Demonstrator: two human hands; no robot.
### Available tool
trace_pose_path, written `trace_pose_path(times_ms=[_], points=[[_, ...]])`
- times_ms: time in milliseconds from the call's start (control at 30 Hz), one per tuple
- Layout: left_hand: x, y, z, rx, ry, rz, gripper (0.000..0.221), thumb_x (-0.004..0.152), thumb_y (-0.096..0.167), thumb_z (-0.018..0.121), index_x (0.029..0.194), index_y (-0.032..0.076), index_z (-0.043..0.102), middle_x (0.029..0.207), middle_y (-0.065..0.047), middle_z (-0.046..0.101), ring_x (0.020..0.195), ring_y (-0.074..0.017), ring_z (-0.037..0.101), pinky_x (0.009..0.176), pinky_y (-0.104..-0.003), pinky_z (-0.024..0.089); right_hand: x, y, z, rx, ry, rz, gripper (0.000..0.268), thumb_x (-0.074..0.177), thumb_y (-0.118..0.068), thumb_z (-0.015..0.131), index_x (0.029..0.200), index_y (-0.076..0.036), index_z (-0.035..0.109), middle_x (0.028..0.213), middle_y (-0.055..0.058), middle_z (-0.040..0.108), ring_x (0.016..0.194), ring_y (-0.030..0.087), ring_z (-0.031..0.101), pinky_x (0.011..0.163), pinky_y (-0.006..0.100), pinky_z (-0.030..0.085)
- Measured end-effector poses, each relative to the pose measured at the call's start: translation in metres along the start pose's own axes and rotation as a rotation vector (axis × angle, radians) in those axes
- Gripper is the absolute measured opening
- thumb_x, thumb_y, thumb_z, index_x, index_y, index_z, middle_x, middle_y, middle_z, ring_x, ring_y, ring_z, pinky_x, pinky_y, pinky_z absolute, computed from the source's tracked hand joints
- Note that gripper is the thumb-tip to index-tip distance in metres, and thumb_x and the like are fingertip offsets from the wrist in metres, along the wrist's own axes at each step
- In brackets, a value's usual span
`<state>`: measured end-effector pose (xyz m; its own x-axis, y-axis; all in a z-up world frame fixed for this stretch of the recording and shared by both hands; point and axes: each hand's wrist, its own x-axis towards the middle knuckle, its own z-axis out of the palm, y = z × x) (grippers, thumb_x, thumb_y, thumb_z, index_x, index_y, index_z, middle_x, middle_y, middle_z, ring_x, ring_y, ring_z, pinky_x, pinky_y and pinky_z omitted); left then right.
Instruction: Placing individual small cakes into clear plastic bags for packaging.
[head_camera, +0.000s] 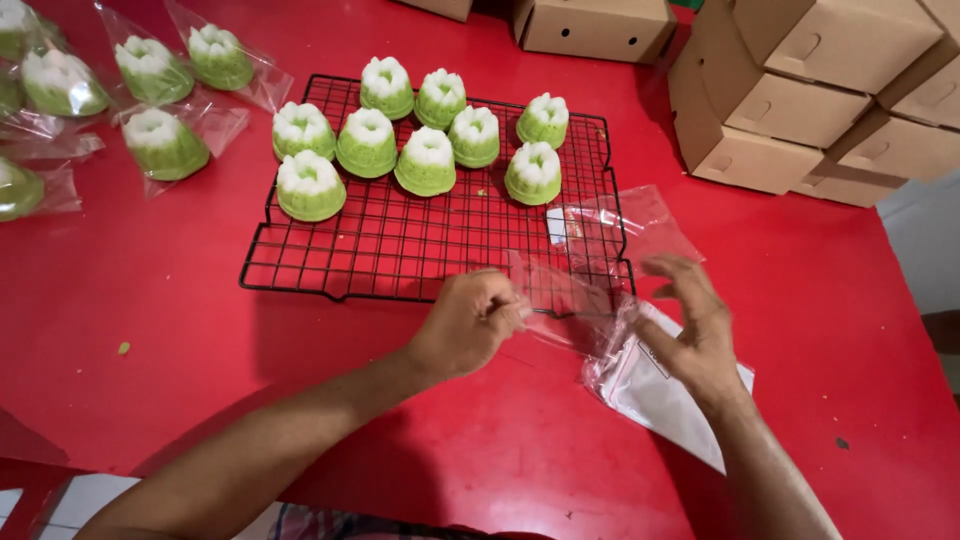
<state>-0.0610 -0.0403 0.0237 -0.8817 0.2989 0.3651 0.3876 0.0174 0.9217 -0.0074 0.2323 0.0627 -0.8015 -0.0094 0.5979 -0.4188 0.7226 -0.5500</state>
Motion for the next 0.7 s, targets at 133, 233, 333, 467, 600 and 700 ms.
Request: trace_pose_path(times_ms=[133, 233, 333, 467, 600, 700], points=[[0.007, 0.036, -0.005, -0.124, -0.315, 0.18, 0.02, 0.089, 0.006, 0.074, 0.07, 0.003, 0.066, 0.081, -0.014, 0.069, 0.076, -0.0292, 0.07, 0.062, -0.035, 0.052, 0.035, -0.07, 0.001, 0.507, -0.443, -0.015, 0.091, 0.074, -0.008, 0.08, 0.154, -0.003, 0.039, 0.155, 0.025, 0.041, 0.145, 0.045, 0.034, 0.11, 0.056, 0.035], [0.01, 0.06, -0.019, -0.182, -0.381, 0.254, 0.019, 0.09, 0.003, 0.072, 0.072, 0.006, 0.066, 0.08, -0.01, 0.067, 0.075, -0.0237, 0.067, 0.064, -0.033, 0.051, 0.037, -0.08, 0.024, 0.733, -0.528, 0.031, 0.072, 0.069, -0.001, 0.084, 0.133, 0.001, 0.052, 0.127, 0.022, 0.055, 0.121, 0.038, 0.049, 0.1, 0.051, 0.043], [0.009, 0.082, -0.034, -0.305, -0.225, 0.189, 0.008, 0.089, 0.003, 0.076, 0.085, 0.002, 0.07, 0.077, -0.011, 0.071, 0.071, -0.0183, 0.069, 0.062, -0.027, 0.055, 0.042, -0.09, 0.04, 0.891, -0.353, 0.1, 0.034, 0.068, 0.007, 0.085, 0.1, 0.01, 0.074, 0.081, 0.017, 0.072, 0.079, 0.023, 0.07, 0.074, 0.034, 0.057], [-0.001, 0.085, -0.044, -0.703, -0.028, -0.192, 0.065, 0.074, 0.016, 0.09, 0.124, -0.011, 0.061, 0.105, -0.021, 0.073, 0.092, -0.0188, 0.075, 0.077, -0.028, 0.063, 0.039, -0.084, 0.063, 1.121, 0.046, 0.236, 0.021, 0.079, 0.011, 0.075, 0.097, 0.017, 0.067, 0.078, 0.03, 0.067, 0.06, 0.032, 0.068, 0.054, 0.039, 0.059], [-0.003, 0.075, -0.031, -0.574, -0.044, -0.079, 0.02, 0.091, 0.013, 0.078, 0.102, -0.004, 0.076, 0.09, -0.014, 0.077, 0.08, -0.0172, 0.075, 0.071, -0.029, 0.064, 0.04, -0.101, 0.071, 1.177, 0.082, 0.212, 0.017, 0.082, 0.01, 0.073, 0.095, 0.017, 0.066, 0.078, 0.028, 0.067, 0.061, 0.03, 0.068, 0.056, 0.038, 0.059], [-0.004, 0.062, -0.035, -0.452, -0.012, 0.036, 0.01, 0.093, 0.003, 0.072, 0.087, -0.005, 0.076, 0.074, -0.016, 0.075, 0.066, -0.0202, 0.075, 0.056, -0.028, 0.061, 0.041, -0.108, 0.06, 1.114, 0.085, 0.192, 0.024, 0.077, 0.011, 0.074, 0.098, 0.018, 0.066, 0.081, 0.027, 0.069, 0.064, 0.028, 0.071, 0.057, 0.035, 0.058]])
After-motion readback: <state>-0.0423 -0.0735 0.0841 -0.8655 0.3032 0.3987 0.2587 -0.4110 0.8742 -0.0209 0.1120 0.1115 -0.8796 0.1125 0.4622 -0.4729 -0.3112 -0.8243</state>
